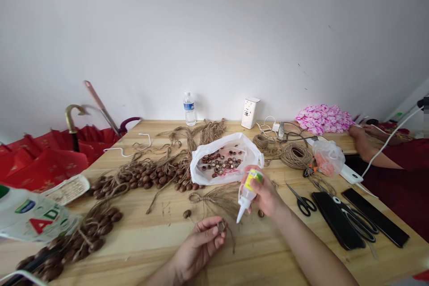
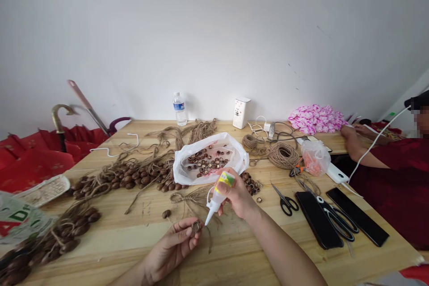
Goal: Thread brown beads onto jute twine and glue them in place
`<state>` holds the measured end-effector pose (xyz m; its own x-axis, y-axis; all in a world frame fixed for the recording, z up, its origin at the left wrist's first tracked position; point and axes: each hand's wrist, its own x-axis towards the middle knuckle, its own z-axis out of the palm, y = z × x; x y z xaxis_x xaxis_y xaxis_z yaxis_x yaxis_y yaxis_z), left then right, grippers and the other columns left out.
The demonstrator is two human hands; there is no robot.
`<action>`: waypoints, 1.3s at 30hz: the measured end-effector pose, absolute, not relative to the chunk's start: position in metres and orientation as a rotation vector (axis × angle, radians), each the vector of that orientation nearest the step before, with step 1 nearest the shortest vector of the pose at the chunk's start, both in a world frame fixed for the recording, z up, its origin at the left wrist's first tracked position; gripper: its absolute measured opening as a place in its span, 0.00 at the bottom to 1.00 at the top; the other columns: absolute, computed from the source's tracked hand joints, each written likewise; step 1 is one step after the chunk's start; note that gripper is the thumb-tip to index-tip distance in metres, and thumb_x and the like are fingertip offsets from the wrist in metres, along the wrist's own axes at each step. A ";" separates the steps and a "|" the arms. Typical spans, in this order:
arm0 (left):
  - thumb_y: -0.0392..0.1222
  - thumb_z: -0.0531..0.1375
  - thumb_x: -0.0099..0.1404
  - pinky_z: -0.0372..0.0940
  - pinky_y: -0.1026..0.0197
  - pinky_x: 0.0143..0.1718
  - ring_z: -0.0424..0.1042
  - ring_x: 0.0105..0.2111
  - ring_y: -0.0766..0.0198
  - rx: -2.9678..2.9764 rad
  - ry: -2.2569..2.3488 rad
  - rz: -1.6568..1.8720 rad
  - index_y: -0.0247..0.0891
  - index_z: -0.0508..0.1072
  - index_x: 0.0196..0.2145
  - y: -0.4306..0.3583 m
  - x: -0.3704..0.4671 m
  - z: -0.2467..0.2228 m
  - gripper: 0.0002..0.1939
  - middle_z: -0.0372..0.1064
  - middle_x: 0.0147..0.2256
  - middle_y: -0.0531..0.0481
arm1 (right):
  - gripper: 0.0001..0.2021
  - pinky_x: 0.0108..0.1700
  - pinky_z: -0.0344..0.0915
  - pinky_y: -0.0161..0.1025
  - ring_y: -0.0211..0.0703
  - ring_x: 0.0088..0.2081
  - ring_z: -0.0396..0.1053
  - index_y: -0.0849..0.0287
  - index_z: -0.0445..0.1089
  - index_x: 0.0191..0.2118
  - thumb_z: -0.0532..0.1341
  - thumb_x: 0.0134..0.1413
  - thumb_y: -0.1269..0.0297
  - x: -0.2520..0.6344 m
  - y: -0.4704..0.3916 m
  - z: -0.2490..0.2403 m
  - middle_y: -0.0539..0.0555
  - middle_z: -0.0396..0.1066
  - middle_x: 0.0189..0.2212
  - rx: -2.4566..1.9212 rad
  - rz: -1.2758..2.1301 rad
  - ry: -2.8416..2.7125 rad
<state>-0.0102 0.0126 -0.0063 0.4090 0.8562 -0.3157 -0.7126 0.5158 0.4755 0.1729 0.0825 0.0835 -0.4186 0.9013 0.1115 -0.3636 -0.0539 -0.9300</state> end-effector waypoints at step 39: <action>0.26 0.59 0.55 0.70 0.61 0.37 0.75 0.31 0.62 0.359 0.625 1.221 0.30 0.76 0.33 0.053 -0.074 0.034 0.08 0.77 0.31 0.42 | 0.36 0.50 0.61 0.58 0.62 0.49 0.65 0.66 0.56 0.53 0.61 0.39 0.48 0.328 0.033 -0.024 0.70 0.62 0.49 -1.709 0.343 -1.182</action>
<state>-0.0741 0.0531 0.0340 0.2065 0.9458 -0.2507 -0.7567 0.3168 0.5720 0.3276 0.0331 -0.0241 0.4841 0.8280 0.2831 0.5478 -0.0345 -0.8359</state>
